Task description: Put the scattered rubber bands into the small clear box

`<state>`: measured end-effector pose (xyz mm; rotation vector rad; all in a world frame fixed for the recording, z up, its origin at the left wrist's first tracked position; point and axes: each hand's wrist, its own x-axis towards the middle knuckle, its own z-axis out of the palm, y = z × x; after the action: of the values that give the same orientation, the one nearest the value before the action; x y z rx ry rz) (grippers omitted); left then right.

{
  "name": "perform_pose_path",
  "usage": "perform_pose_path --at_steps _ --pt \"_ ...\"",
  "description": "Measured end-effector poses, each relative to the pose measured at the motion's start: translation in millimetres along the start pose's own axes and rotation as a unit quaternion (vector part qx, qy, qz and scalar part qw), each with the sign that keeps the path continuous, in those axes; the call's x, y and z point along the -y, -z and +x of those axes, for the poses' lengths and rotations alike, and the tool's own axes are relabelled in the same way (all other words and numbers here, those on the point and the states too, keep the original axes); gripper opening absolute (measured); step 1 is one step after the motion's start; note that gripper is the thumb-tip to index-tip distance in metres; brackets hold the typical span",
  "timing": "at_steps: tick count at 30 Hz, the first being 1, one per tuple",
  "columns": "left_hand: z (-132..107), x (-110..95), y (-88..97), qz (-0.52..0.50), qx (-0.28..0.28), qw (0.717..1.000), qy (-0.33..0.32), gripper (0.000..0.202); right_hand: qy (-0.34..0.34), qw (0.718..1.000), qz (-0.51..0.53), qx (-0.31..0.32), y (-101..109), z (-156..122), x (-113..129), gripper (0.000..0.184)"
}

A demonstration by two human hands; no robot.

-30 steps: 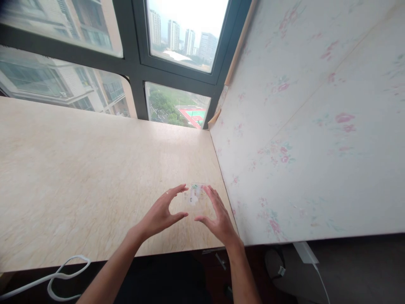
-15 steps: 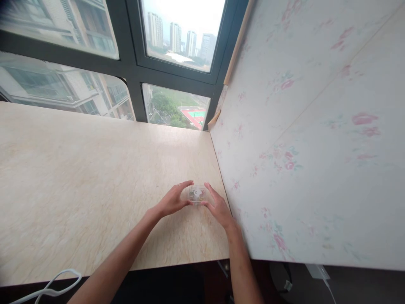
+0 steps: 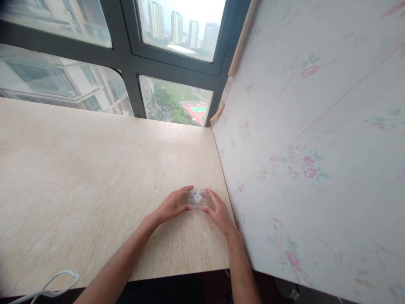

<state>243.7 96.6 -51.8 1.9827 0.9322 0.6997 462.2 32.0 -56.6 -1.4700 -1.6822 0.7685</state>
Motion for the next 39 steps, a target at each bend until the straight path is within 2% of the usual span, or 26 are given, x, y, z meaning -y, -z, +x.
perform_pose_path --at_steps 5,14,20,26,28,30,34,39 --pt "2 0 -1.2 0.015 -0.012 1.000 0.002 0.066 -0.019 1.000 -0.020 0.009 4 5 7 0.064" --pt "7 -13 -0.2 0.089 -0.005 0.995 0.035 0.065 -0.036 0.994 -0.094 0.038 9 23 27 0.062" --pt "7 -2 0.3 0.043 -0.006 0.999 0.025 0.070 -0.031 0.996 -0.072 0.033 9 20 21 0.060" --pt "0 10 4.7 -0.024 -0.025 0.999 0.016 0.083 -0.017 1.000 0.019 0.010 5 8 4 0.063" --pt "0 14 6.9 -0.065 -0.043 0.997 0.006 0.076 -0.019 0.999 0.038 -0.003 1 4 0 0.063" --pt "1 17 8.7 -0.097 -0.064 0.993 -0.010 0.060 -0.020 0.999 0.041 -0.014 -1 2 -2 0.063" --pt "5 21 9.2 -0.061 -0.077 0.995 -0.025 0.024 -0.027 0.999 0.038 -0.011 -2 2 1 0.062" --pt "6 19 7.1 -0.020 -0.097 0.995 -0.028 0.018 -0.038 0.999 0.039 -0.007 0 3 5 0.063"
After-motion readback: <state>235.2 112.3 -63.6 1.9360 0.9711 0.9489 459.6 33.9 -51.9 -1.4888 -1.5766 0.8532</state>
